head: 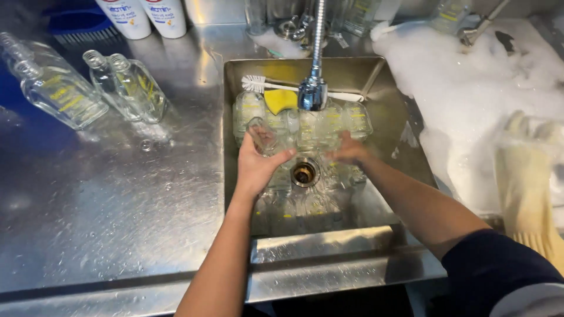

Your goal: Rinsing glass bottles under a faucet, scrubbing with a brush, and placing them into a plastic crate.

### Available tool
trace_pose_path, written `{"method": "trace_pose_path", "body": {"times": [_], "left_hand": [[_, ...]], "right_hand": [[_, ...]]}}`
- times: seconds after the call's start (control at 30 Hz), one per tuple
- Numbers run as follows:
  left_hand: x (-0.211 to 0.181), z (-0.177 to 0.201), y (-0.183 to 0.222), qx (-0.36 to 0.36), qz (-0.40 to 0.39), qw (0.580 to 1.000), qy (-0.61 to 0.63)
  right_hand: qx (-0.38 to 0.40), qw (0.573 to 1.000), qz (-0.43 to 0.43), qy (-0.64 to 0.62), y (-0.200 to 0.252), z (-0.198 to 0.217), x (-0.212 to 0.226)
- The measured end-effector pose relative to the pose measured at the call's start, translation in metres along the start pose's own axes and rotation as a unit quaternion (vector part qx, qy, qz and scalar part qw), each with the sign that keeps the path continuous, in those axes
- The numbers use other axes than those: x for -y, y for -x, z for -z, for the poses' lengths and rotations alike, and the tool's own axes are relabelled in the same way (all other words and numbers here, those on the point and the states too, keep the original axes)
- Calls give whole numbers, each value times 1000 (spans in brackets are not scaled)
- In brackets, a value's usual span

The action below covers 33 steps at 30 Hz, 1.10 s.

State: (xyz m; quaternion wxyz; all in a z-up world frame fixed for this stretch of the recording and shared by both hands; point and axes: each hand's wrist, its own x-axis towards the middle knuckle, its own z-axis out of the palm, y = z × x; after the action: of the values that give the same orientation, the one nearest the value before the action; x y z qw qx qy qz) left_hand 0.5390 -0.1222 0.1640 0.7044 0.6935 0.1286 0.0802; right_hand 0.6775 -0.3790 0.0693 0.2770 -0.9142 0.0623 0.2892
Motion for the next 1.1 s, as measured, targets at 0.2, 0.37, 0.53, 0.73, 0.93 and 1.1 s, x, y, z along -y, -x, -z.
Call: {"method": "trace_pose_path", "body": {"times": [0.2, 0.37, 0.53, 0.73, 0.93, 1.1], "left_hand": [[-19, -8, 0, 1, 111, 987, 113], [-28, -9, 1, 31, 197, 970, 137], [-36, -6, 6, 27, 212, 964, 155], [-42, 1, 11, 27, 205, 964, 170], [-33, -6, 4, 40, 258, 925, 275], [-74, 0, 18, 52, 243, 922, 298]], "right_hand": [[-22, 968, 5, 249, -88, -62, -68], [50, 976, 65, 201, -76, -43, -52], [87, 981, 119, 126, -52, -56, -47], [115, 882, 253, -382, 81, -16, 88], [158, 755, 388, -505, -68, 49, 84], [-124, 774, 617, -67, -89, 99, 175]]}}
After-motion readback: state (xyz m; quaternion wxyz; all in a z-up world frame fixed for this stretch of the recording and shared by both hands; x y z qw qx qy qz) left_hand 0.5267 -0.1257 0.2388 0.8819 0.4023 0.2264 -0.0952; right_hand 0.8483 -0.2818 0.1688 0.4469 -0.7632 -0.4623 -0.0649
